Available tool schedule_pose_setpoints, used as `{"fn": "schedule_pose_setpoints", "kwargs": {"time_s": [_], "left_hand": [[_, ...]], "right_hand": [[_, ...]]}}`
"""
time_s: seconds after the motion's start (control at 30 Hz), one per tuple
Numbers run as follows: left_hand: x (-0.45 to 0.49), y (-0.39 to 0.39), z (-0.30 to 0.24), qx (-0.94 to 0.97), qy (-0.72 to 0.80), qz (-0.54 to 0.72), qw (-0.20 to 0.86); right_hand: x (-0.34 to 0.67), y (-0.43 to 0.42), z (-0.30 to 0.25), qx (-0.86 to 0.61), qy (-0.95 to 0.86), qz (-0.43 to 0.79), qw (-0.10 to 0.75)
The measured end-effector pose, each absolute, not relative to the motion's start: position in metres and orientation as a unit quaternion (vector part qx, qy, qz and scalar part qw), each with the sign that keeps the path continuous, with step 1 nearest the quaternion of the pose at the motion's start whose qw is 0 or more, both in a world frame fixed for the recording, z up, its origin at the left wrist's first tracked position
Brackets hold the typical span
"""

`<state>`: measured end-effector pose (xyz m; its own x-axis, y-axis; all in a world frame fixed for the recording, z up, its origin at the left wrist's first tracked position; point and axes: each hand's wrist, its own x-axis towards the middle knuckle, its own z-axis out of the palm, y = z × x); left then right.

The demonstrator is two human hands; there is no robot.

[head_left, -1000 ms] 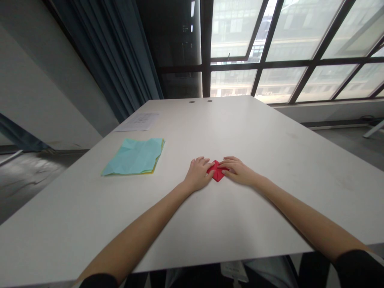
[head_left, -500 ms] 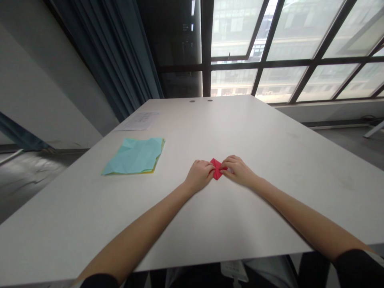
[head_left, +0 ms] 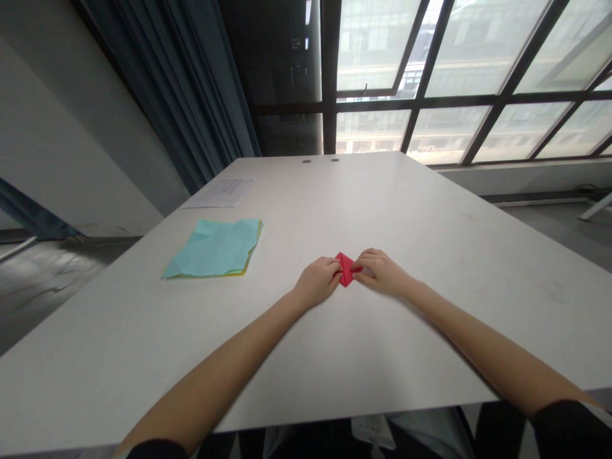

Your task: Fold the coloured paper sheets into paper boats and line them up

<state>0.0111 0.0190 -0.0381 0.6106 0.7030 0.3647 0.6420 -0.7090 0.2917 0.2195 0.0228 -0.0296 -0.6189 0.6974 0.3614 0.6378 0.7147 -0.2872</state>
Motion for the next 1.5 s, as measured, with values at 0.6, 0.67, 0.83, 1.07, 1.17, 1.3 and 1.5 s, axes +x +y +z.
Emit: {"fn": "schedule_pose_setpoints", "kwargs": {"time_s": [0.6,0.67,0.83,1.07,1.17,1.3,1.5], "left_hand": [[0.006,0.024,-0.038,0.884,0.343,0.273,0.163],[0.005,0.025,-0.039,0.878,0.353,0.275,0.170],[0.005,0.025,-0.041,0.857,0.388,0.280,0.188],[0.007,0.026,-0.044,0.824,0.407,0.348,0.185],[0.007,0.026,-0.044,0.847,0.387,0.330,0.155],[0.008,0.026,-0.046,0.862,0.381,0.308,0.128],[0.012,0.026,-0.049,0.874,0.405,0.264,0.051]], "right_hand": [[0.225,0.024,-0.032,-0.356,-0.908,0.018,0.220],[0.224,0.023,-0.032,-0.358,-0.906,0.030,0.223],[0.223,0.024,-0.035,-0.383,-0.889,0.052,0.245],[0.217,0.025,-0.041,-0.461,-0.826,0.117,0.303],[0.214,0.024,-0.040,-0.456,-0.830,0.120,0.296],[0.213,0.023,-0.039,-0.450,-0.835,0.120,0.294],[0.215,0.026,-0.042,-0.418,-0.870,0.068,0.252]]}}
